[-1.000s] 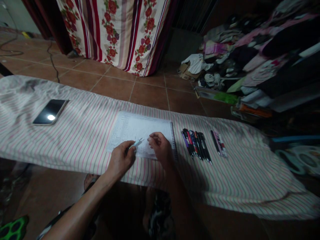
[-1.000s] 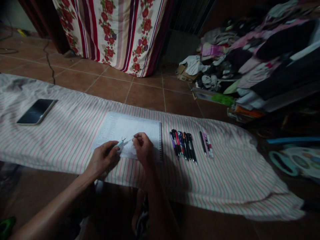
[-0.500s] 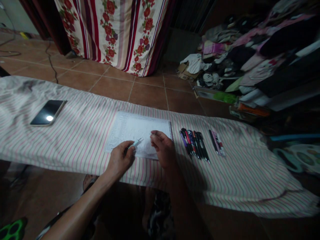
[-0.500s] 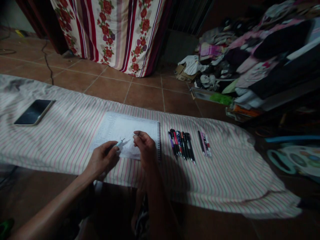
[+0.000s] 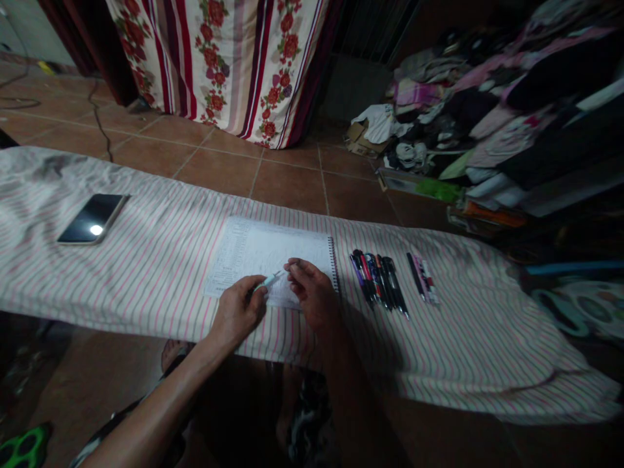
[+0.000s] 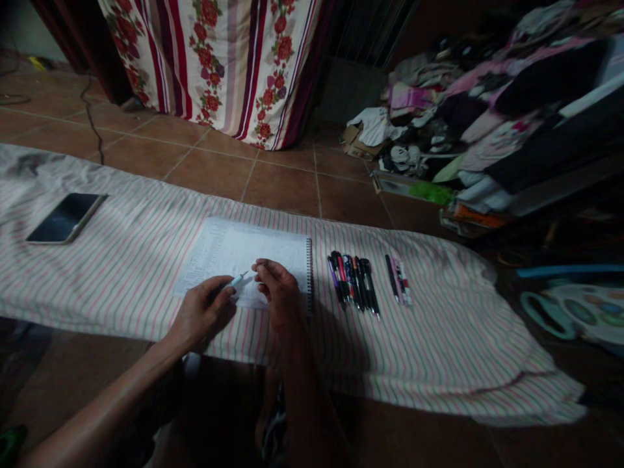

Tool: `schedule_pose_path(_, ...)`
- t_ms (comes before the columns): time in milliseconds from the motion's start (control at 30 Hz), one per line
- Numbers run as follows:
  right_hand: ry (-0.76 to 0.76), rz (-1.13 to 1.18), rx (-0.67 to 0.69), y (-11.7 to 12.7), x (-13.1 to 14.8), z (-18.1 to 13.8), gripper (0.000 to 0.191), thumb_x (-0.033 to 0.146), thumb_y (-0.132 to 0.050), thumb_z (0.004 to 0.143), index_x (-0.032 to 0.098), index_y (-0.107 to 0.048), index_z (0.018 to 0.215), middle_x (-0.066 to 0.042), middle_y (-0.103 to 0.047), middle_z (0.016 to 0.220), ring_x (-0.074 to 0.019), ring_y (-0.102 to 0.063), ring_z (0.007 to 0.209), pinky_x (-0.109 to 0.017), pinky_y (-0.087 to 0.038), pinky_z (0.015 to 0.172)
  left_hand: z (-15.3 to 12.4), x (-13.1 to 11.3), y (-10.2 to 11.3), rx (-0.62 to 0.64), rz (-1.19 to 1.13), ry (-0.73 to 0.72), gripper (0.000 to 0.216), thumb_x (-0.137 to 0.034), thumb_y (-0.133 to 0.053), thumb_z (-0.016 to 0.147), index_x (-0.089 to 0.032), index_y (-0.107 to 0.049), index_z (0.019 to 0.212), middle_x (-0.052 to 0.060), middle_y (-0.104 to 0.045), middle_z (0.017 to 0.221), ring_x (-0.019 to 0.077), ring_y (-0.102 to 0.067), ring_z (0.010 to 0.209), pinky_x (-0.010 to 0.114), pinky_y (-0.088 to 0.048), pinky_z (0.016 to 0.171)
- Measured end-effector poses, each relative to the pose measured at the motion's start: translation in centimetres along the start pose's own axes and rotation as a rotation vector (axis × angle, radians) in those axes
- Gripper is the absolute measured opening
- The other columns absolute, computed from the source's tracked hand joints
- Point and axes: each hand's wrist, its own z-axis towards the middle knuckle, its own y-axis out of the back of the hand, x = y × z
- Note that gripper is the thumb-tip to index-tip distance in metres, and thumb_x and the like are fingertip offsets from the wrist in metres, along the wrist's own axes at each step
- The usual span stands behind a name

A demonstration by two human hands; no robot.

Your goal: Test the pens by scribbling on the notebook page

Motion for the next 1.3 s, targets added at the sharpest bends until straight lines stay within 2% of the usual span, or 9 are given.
schedule_pose_path(133,-0.028,-0.004,-0.027,0.05,-0.14,0.08,0.027,0.034,-0.072,0.059,0.021,-0.066,0.081,0.000,-0.068,0.082,-0.0097,-0.059,0.067,-0.020,-0.040,0.057,0.01,-0.04,-0.02,0.005,-0.013,-0.006,0.029,-0.031,-0.047,0.083,-0.016,-0.062,0.102,0.008,-0.070,0.093,0.0194,-0.064,0.084,0.030,-0.050,0.074)
schedule_pose_path(300,-0.034,-0.006,0.016,0.17,-0.33,0.09,0.028,0.035,-0.073,0.059,0.021,-0.066,0.083,0.000,-0.067,0.082,-0.0112,-0.063,0.073,-0.020,-0.043,0.061,-0.08,-0.03,-0.14,0.010,-0.024,-0.001,0.029,-0.031,-0.046,0.084,-0.016,-0.062,0.102,0.008,-0.070,0.092,0.0194,-0.064,0.084,0.030,-0.050,0.074)
schedule_pose_path(867,-0.019,-0.029,0.017,-0.04,-0.39,0.09,0.028,0.037,-0.073,0.060,0.021,-0.066,0.082,0.000,-0.067,0.081,-0.0118,-0.064,0.071,-0.020,-0.044,0.059,-0.05,-0.16,-0.21,0.025,-0.009,-0.022,0.027,-0.028,-0.046,0.084,-0.016,-0.062,0.101,0.006,-0.069,0.087,0.0186,-0.063,0.080,0.030,-0.049,0.072)
schedule_pose_path(1300,0.011,-0.039,-0.003,-0.43,-0.33,-0.20,0.028,0.037,-0.073,0.060,0.020,-0.066,0.081,0.000,-0.066,0.079,-0.0122,-0.064,0.070,-0.022,-0.044,0.060,-0.02,0.01,-0.15,0.020,-0.003,-0.047,0.027,-0.028,-0.046,0.083,-0.015,-0.062,0.101,0.008,-0.069,0.092,0.0201,-0.063,0.085,0.032,-0.048,0.076)
